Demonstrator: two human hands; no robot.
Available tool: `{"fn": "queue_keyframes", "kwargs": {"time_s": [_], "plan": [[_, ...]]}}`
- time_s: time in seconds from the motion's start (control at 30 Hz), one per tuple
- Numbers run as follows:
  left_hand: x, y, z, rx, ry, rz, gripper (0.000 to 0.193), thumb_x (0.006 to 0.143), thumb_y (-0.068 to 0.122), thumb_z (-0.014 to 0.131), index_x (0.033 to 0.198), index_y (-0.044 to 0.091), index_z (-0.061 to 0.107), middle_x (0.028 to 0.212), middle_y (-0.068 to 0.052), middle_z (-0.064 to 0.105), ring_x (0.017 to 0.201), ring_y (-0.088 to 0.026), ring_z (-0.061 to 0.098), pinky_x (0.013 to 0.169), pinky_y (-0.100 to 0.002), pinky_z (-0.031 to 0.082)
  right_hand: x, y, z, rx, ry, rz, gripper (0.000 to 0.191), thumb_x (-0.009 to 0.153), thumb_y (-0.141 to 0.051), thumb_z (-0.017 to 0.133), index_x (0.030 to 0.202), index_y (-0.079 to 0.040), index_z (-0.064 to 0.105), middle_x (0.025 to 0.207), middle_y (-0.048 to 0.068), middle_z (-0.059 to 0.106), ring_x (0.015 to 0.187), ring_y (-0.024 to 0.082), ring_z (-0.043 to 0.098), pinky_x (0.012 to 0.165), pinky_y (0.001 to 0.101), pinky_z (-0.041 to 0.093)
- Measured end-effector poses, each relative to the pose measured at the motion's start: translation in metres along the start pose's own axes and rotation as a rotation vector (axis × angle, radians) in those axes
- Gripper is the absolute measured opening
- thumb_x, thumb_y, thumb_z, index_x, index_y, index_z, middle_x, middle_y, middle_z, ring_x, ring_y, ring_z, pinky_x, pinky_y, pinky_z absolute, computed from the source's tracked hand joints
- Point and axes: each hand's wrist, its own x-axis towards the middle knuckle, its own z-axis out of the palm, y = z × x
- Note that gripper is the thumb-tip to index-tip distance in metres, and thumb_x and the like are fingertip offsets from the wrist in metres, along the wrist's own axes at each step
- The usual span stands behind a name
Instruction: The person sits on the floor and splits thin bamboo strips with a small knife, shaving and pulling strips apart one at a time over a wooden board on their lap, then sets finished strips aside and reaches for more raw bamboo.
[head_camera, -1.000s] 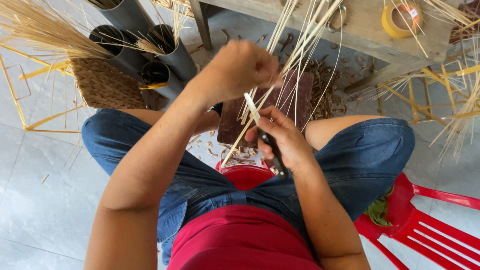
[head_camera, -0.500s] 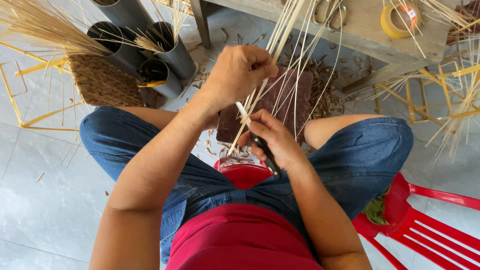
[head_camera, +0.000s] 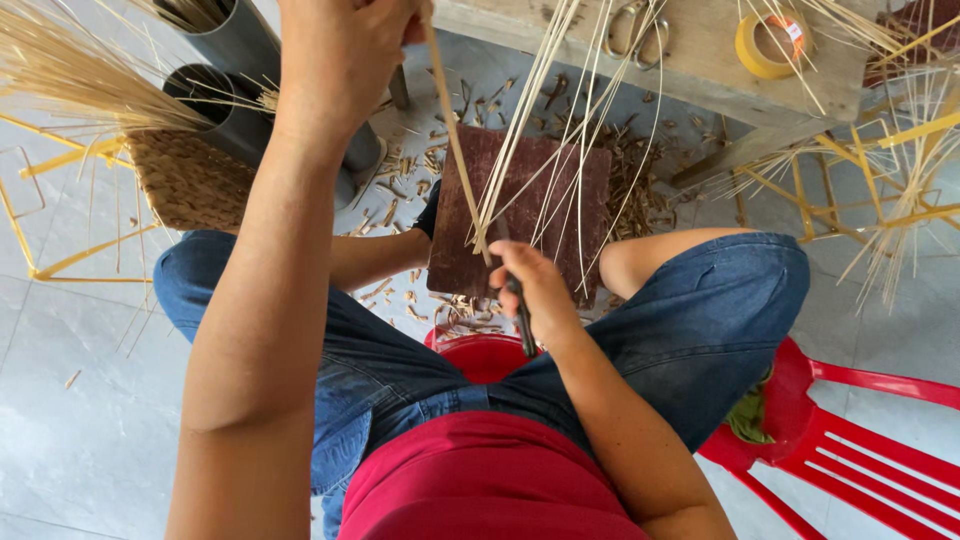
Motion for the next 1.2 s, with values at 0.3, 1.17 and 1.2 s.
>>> {"fn": "queue_keyframes", "kwargs": {"time_s": [0.3, 1.17, 1.2], "plan": [[-0.057, 0.000, 0.047, -0.140, -0.256, -0.282, 0.010, 0.098, 0.008, 0.072, 0.104, 0.002, 0.075, 0.077, -0.002, 0.074, 0.063, -0.005, 0.068, 0.055, -0.021, 0.055, -0.012, -0.013, 0.009, -0.149, 0.018, -0.395, 0.028, 0.099, -0.024, 0.066, 0.119, -0.004, 0.070, 0.071, -0.004, 0.054, 0.047, 0.001, 0.042, 0.040, 0.0210, 0.036], [-0.099, -0.060, 0.160, -0.385, -0.440, -0.645, 0.031, 0.095, 0.012, 0.072, 0.125, 0.006, 0.074, 0.072, -0.002, 0.066, 0.061, -0.003, 0.054, 0.053, -0.021, 0.049, 0.029, -0.013, -0.027, -0.060, 0.211, -0.350, 0.016, 0.098, -0.016, 0.068, 0.104, -0.001, 0.065, 0.084, 0.006, 0.068, 0.050, 0.005, 0.048, 0.042, 0.0219, 0.037], [-0.099, -0.062, 0.162, -0.399, -0.431, -0.628, 0.032, 0.095, 0.011, 0.071, 0.126, 0.006, 0.074, 0.072, -0.003, 0.065, 0.060, -0.003, 0.054, 0.052, -0.022, 0.047, 0.031, -0.014, -0.029, -0.088, 0.237, -0.363, 0.014, 0.098, -0.015, 0.065, 0.103, -0.002, 0.064, 0.086, 0.008, 0.072, 0.049, 0.005, 0.048, 0.042, 0.0216, 0.037]]}}
